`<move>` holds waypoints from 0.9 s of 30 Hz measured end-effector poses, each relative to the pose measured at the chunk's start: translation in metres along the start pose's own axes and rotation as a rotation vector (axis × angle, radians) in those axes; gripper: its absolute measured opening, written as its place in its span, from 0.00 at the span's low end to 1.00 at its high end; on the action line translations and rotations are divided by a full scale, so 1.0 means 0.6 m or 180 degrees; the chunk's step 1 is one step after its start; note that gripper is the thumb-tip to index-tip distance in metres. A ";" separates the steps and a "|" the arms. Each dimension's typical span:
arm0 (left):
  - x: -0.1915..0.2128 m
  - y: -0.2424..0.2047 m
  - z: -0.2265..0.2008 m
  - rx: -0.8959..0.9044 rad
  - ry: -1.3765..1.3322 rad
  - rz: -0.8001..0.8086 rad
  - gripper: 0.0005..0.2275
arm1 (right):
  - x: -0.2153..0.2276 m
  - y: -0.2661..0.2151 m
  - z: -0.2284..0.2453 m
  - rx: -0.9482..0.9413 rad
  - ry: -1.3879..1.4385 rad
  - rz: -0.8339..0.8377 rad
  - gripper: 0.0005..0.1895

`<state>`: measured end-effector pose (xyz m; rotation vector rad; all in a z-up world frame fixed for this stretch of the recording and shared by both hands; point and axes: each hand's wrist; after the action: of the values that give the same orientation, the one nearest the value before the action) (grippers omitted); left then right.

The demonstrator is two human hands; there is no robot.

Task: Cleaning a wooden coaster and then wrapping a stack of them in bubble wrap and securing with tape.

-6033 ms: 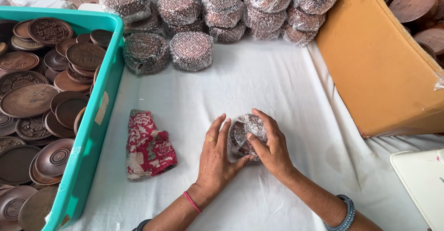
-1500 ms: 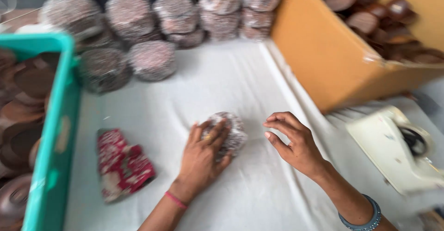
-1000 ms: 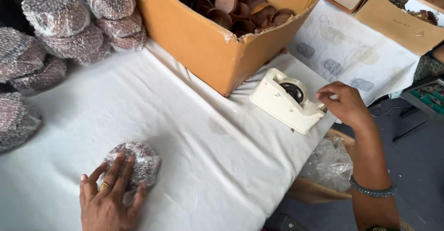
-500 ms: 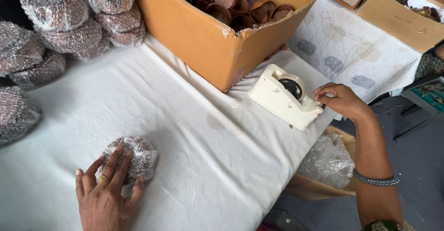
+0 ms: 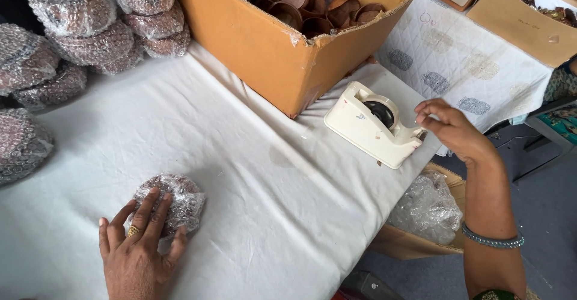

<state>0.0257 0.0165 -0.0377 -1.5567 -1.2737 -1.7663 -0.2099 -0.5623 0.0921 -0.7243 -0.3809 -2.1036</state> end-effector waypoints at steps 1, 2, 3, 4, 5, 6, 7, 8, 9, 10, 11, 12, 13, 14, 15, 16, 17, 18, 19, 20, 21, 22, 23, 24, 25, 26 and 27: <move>0.000 0.000 0.000 0.0015 0.0015 0.0034 0.27 | -0.004 -0.013 0.029 0.0172 -0.0082 -0.0092 0.09; -0.003 0.000 0.002 -0.0001 0.0019 0.0043 0.27 | -0.005 -0.029 0.054 0.0156 -0.0075 -0.0098 0.09; -0.007 0.000 0.005 -0.0022 0.0061 0.0037 0.27 | -0.005 -0.046 0.080 -0.0050 -0.0349 -0.0280 0.09; -0.010 -0.001 0.007 -0.0039 0.0097 0.0028 0.27 | -0.005 -0.061 0.107 -0.0252 -0.0629 -0.0462 0.09; -0.013 -0.002 0.010 -0.0050 0.0096 0.0035 0.27 | 0.001 -0.065 0.076 -0.0264 -0.0629 -0.0466 0.09; -0.017 -0.001 0.012 -0.0075 0.0124 0.0033 0.27 | 0.008 -0.066 0.047 -0.0422 -0.0606 -0.0445 0.10; -0.021 0.000 0.014 -0.0099 0.0151 0.0030 0.27 | 0.015 -0.067 0.018 -0.0579 -0.0583 -0.0424 0.10; -0.020 -0.001 0.013 -0.0102 0.0145 0.0041 0.27 | 0.020 -0.074 -0.011 -0.0589 -0.0590 -0.0421 0.10; -0.019 -0.001 0.013 -0.0102 0.0077 0.0006 0.26 | 0.024 -0.081 -0.039 -0.0705 -0.0424 -0.0372 0.10; -0.017 -0.001 0.012 -0.0095 0.0011 -0.0033 0.26 | 0.028 -0.086 -0.067 -0.0813 -0.0258 -0.0320 0.11; -0.014 -0.001 0.011 -0.0091 0.0007 -0.0026 0.26 | 0.025 -0.087 -0.080 -0.0817 -0.0264 -0.0314 0.11; -0.011 -0.001 0.009 -0.0072 0.0023 0.0009 0.26 | 0.022 -0.089 -0.094 -0.0974 -0.0091 -0.0348 0.11; -0.007 -0.001 0.008 -0.0053 0.0038 0.0044 0.26 | 0.020 -0.092 -0.108 -0.1132 0.0082 -0.0382 0.11; 0.000 0.001 0.001 -0.0041 0.0039 0.0040 0.26 | 0.024 -0.086 -0.137 -0.1121 0.0078 -0.0375 0.11; 0.007 0.003 -0.004 -0.0072 -0.0082 0.0003 0.27 | 0.027 -0.081 -0.164 -0.1093 0.0327 -0.0388 0.11; 0.017 0.000 -0.003 -0.0066 -0.0175 -0.0029 0.28 | 0.022 -0.067 -0.190 -0.1051 0.0582 -0.0357 0.11; 0.032 0.008 -0.018 -0.0018 -0.0147 -0.0029 0.28 | 0.051 -0.077 -0.238 -0.1026 0.0586 -0.0306 0.11; 0.051 0.009 -0.022 -0.0121 -0.0454 -0.0109 0.30 | 0.063 -0.062 -0.284 -0.1003 -0.0937 -0.0489 0.11; 0.070 0.009 -0.021 -0.0226 -0.0757 -0.0203 0.31 | 0.071 -0.044 -0.328 -0.0871 -0.2442 -0.0698 0.12; 0.077 0.009 -0.023 -0.0023 -0.0654 -0.0224 0.31 | 0.071 -0.038 -0.404 -0.0680 -0.2426 -0.0565 0.12; 0.084 0.012 -0.022 -0.0150 -0.0664 -0.0084 0.31 | 0.083 -0.041 -0.471 -0.0662 -0.1567 -0.0412 0.12; 0.087 0.019 -0.025 -0.0251 -0.0701 0.0058 0.31 | 0.123 -0.040 -0.522 -0.0661 -0.0737 -0.0203 0.12; 0.093 0.017 -0.021 -0.0022 -0.0624 0.0036 0.31 | 0.091 -0.005 -0.483 -0.0502 -0.0754 -0.0021 0.12; 0.096 0.017 -0.022 -0.0073 -0.0676 0.0080 0.30 | 0.071 -0.013 -0.454 -0.0639 -0.0993 0.0007 0.11; 0.097 0.018 -0.025 -0.0122 -0.0730 0.0122 0.30 | 0.055 -0.022 -0.429 -0.0764 -0.1237 0.0023 0.11; 0.095 0.014 -0.023 -0.0045 -0.0707 0.0111 0.30 | 0.012 0.003 -0.339 -0.0704 -0.1247 0.0078 0.11; 0.092 0.012 -0.023 -0.0094 -0.0698 0.0101 0.29 | -0.028 0.004 -0.241 -0.0390 -0.1171 0.0781 0.10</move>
<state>0.0108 0.0139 0.0176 -1.8181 -1.3192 -1.6371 -0.2520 -0.6258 -0.0316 -1.1755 -0.3429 -1.7728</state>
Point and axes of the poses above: each hand's wrist, its own y-axis towards the middle knuckle, its own x-axis out of the back of the hand, z = x × y, and after that the axes turned 7 degrees about y, right-handed
